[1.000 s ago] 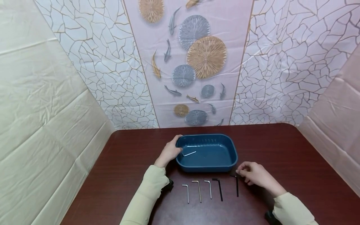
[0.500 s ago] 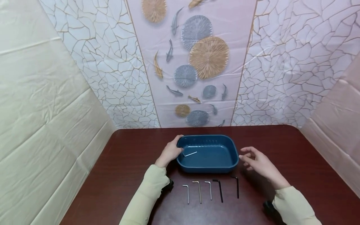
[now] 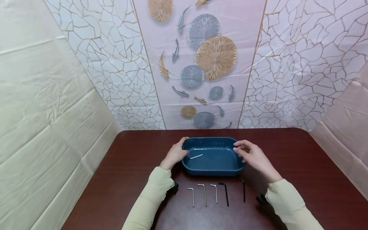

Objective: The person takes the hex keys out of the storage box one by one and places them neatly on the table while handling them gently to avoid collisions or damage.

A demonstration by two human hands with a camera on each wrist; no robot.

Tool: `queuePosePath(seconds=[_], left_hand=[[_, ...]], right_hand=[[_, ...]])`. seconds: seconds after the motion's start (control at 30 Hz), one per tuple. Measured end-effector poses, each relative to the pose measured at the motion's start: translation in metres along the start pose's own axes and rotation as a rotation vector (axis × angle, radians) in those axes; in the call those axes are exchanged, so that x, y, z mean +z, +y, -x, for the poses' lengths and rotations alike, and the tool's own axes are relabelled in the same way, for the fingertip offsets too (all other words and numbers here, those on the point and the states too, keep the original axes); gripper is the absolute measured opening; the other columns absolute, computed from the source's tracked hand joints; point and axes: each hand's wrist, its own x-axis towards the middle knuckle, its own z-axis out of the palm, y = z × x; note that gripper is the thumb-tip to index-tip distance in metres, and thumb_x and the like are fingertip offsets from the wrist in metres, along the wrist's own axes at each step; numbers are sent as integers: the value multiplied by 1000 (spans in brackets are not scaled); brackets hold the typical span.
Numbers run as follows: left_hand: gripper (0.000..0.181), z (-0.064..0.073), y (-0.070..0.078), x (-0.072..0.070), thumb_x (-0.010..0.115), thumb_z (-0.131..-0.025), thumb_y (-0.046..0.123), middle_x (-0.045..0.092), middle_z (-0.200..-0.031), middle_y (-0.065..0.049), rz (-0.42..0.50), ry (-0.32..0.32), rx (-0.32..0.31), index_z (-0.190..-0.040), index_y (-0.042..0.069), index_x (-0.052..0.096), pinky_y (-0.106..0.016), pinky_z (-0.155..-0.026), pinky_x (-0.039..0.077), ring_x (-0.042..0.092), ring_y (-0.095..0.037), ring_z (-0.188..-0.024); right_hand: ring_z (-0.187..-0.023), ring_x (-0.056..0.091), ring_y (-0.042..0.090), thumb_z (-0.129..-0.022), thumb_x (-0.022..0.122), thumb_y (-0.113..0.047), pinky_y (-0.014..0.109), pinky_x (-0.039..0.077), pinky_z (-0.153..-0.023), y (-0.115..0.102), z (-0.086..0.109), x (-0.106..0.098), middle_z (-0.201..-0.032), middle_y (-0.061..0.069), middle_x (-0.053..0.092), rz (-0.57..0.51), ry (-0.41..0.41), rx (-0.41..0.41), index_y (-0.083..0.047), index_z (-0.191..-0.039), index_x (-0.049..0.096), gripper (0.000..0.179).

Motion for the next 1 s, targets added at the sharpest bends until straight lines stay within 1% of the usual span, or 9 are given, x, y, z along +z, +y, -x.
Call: queuePosePath(seconds=[0.07, 0.17, 0.27, 0.33, 0.43, 0.57, 0.77, 0.93, 1.0], left_hand=[[61, 1, -1, 0, 62, -95, 12, 63, -121, -13, 5, -7, -3, -151, 27, 42, -35, -60, 43, 51, -22, -60], [61, 3, -1, 1, 63, -95, 12, 62, -124, -11, 8, -9, -5, -151, 26, 43, -35, -62, 43, 53, -21, -68], [60, 3, -1, 1, 63, -95, 11, 62, -123, -11, 12, -9, -1, -150, 25, 44, -34, -62, 43, 53, -21, -68], [61, 2, -1, 1, 63, -95, 11, 63, -119, -11, 13, -5, 1, -151, 25, 43, -35, -60, 43, 52, -22, -64], [60, 0, 0, -1, 63, -95, 12, 62, -122, -11, 14, 0, 4, -151, 26, 44, -35, -60, 43, 53, -22, -64], [60, 0, 0, -1, 63, -95, 12, 60, -132, -11, 1, 4, 4, -150, 26, 44, -35, -63, 44, 56, -23, -72], [61, 0, 1, -1, 65, -94, 13, 60, -133, -12, -38, 12, 8, -150, 26, 45, -38, -66, 45, 58, -25, -79], [60, -1, 2, -2, 66, -94, 16, 60, -137, -11, -74, 21, 7, -149, 28, 46, -40, -75, 48, 60, -25, -91], [60, -1, 2, -4, 66, -94, 16, 60, -137, -11, -75, 19, 1, -149, 27, 46, -41, -76, 49, 60, -25, -92]], right_hand=[[-98, 61, 36, -103, 59, -30, 42, 56, -74, -6, -4, 5, -113, 15, 65, 8, -15, -13, -5, -128, 60, 36], [-96, 63, 29, -102, 61, -29, 43, 56, -75, -13, -12, 11, -114, 14, 67, 20, -41, -35, -6, -126, 62, 33], [-90, 63, 23, -102, 61, -29, 39, 56, -73, -20, -21, 15, -112, 12, 67, 41, -64, -61, -7, -124, 63, 31], [-87, 63, 22, -101, 62, -29, 38, 56, -73, -26, -28, 17, -110, 12, 67, 55, -77, -73, -7, -123, 64, 30], [-85, 63, 22, -101, 62, -27, 37, 55, -72, -35, -39, 20, -109, 12, 67, 82, -112, -110, -7, -122, 65, 29], [-80, 62, 20, -101, 62, -24, 38, 55, -72, -43, -52, 28, -109, 9, 67, 125, -203, -161, -9, -117, 67, 22], [-80, 62, 15, -100, 64, -19, 36, 52, -73, -51, -72, 46, -101, 3, 68, 240, -344, -244, -8, -112, 69, 17], [-79, 62, 13, -98, 64, -12, 35, 52, -73, -58, -91, 57, -99, 3, 69, 333, -419, -325, -4, -113, 70, 17], [-79, 62, 13, -98, 64, -9, 35, 53, -75, -61, -98, 61, -100, 5, 70, 372, -437, -368, -2, -113, 70, 18]])
